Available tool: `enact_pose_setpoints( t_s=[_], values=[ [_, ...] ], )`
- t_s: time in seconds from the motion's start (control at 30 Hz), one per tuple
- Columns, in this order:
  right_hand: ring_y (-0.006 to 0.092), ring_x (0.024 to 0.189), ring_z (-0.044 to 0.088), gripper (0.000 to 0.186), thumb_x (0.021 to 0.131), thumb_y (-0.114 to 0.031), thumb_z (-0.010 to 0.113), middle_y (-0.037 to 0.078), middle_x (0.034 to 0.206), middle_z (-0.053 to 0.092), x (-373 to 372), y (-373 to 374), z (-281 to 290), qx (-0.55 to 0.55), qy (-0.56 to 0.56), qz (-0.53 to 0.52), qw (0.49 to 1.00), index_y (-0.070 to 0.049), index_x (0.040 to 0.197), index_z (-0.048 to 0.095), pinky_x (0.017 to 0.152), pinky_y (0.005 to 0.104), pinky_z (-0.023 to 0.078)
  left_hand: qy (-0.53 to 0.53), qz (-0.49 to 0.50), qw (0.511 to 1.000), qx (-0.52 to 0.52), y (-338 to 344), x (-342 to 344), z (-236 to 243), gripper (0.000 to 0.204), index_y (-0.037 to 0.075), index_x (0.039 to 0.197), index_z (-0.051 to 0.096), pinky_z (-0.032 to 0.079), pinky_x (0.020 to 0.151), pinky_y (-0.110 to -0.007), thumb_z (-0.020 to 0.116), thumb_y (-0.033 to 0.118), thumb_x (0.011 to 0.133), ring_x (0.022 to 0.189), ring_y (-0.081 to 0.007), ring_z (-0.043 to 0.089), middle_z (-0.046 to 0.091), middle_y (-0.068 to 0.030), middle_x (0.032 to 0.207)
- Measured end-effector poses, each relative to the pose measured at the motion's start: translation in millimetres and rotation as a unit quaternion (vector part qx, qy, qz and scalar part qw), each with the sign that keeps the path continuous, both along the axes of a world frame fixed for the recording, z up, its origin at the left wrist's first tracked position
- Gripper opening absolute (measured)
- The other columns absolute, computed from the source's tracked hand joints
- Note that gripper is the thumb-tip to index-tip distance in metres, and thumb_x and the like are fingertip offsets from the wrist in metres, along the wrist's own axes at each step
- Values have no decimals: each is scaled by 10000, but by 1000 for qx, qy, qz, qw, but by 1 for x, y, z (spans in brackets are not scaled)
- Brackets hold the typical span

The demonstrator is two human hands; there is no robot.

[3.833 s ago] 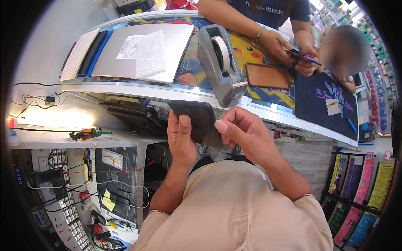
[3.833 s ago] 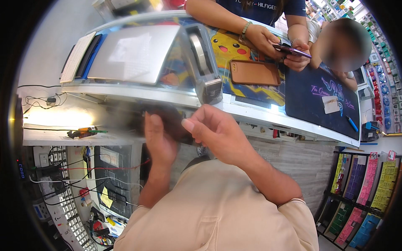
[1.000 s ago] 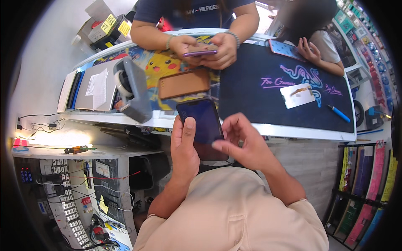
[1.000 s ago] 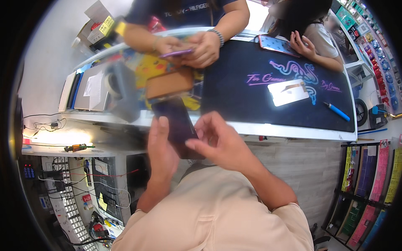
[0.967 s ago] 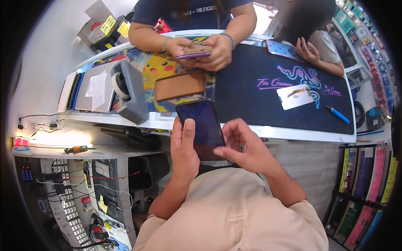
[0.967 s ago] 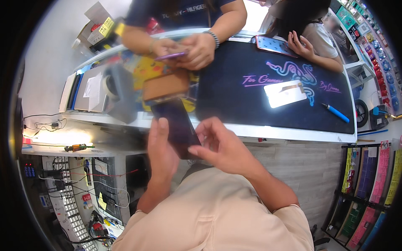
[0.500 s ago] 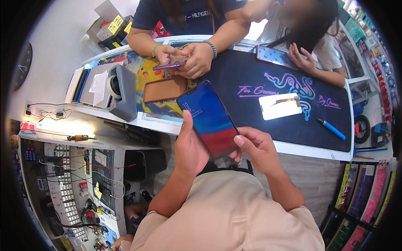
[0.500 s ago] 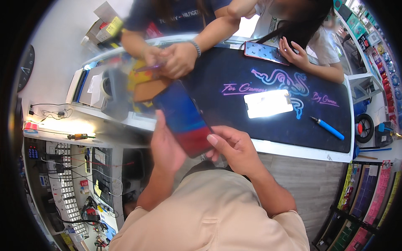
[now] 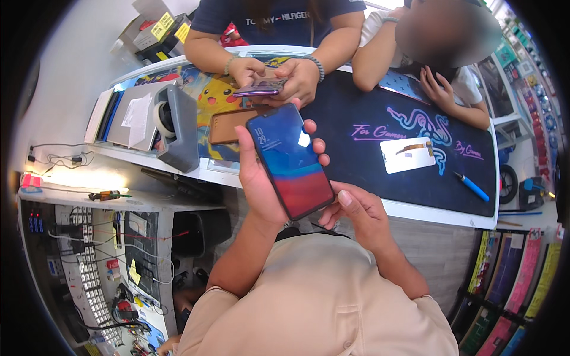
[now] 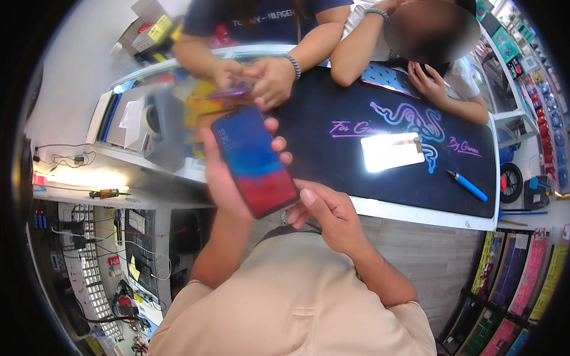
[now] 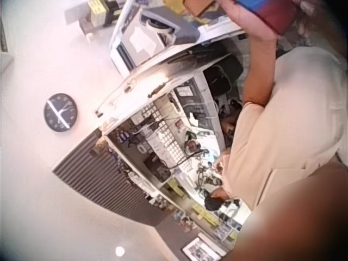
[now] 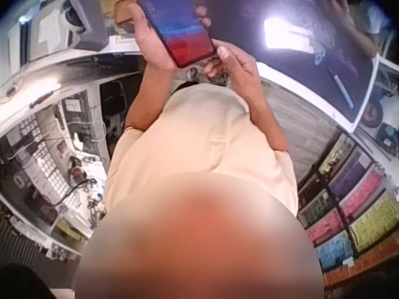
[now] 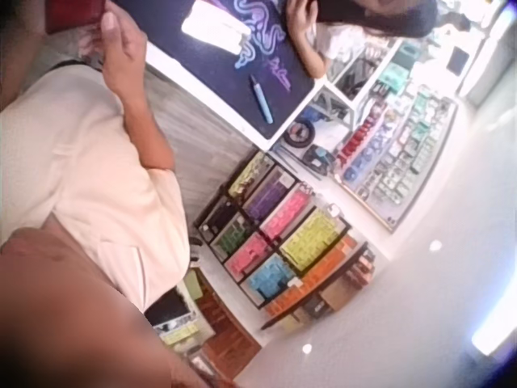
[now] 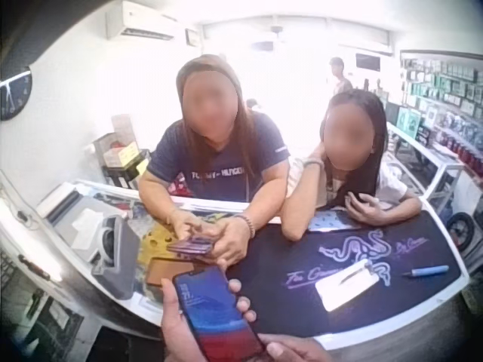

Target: The person uses a heat gun to apply heat to a smartphone screen, then removes a protective film and inspects the device. The person hands the phone to a customer and later retrieves it to continue inspection.

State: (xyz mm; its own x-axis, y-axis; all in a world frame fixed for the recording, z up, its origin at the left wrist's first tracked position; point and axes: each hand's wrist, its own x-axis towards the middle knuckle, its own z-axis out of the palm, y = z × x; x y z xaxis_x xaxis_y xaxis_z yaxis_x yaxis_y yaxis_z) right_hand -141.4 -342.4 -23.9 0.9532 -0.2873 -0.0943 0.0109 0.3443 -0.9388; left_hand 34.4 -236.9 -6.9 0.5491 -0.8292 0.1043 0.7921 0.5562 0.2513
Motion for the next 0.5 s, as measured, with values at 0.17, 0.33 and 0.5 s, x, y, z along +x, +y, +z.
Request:
enact_pose_setpoints(
  t_s=[0.17,0.33,0.5],
  values=[
    [169,903,714,435,1158,-244,459,125,1076,751,1,6,9,24,-12,-3,1000,38,1464,586,795,311,597,34,-36,998,-41,-1,10,1,828,65,1643,314,483,984,-469,380,671,1084,1111,-278,557,535,-131,1357],
    [192,872,731,446,1154,-240,463,164,1091,752,-2,9,19,-4,-42,-5,999,68,1456,575,773,321,605,101,-74,991,-51,-4,8,3,841,90,1621,363,536,980,-470,323,726,1073,1111,-281,597,570,-130,1346],
    [198,858,738,471,1143,-252,496,171,1080,748,-9,4,24,-45,-40,-13,998,88,1463,557,768,323,608,141,-97,984,-46,-10,1,9,805,142,1622,378,527,942,-469,341,726,1069,1105,-282,571,558,-125,1344]
  ],
)
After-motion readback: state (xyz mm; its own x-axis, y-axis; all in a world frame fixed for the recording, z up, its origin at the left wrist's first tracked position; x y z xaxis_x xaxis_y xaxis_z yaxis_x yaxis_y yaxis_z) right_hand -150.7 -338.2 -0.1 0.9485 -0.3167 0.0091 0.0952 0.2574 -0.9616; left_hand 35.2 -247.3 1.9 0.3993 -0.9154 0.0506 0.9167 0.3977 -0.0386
